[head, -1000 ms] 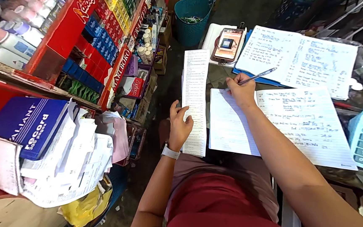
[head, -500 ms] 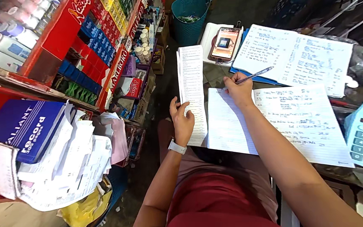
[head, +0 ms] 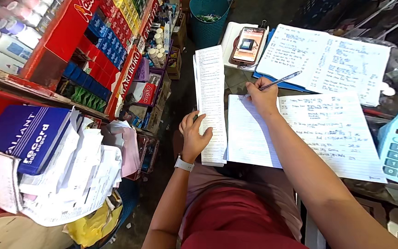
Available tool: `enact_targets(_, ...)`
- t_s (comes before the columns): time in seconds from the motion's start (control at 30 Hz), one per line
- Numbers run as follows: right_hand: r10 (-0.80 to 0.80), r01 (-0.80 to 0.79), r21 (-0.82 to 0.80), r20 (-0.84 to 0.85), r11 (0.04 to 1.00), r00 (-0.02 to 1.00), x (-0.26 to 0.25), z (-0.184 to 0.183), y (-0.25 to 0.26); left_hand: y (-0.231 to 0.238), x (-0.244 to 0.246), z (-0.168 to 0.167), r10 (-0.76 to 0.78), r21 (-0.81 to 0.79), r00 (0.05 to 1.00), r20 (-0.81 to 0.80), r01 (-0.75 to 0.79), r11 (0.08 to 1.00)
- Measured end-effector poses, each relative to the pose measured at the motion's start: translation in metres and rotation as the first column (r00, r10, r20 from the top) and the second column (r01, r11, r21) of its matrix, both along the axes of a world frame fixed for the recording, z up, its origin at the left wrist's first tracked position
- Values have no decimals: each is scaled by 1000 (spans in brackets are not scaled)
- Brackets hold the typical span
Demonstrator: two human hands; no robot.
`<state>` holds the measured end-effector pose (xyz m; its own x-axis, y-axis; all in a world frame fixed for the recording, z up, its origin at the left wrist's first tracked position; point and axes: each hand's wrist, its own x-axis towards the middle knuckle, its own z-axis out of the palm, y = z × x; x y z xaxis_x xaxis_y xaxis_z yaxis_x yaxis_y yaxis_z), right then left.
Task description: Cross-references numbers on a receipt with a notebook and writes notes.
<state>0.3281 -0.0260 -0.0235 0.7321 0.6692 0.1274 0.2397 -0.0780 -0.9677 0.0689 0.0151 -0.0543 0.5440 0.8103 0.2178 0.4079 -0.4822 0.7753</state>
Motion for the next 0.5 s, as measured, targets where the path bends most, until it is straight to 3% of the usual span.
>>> enact_targets(0.5,1,-1,3,-6,1000,1000,2,-3,0,0,0,-4,9,-28,999,49,-7,1000)
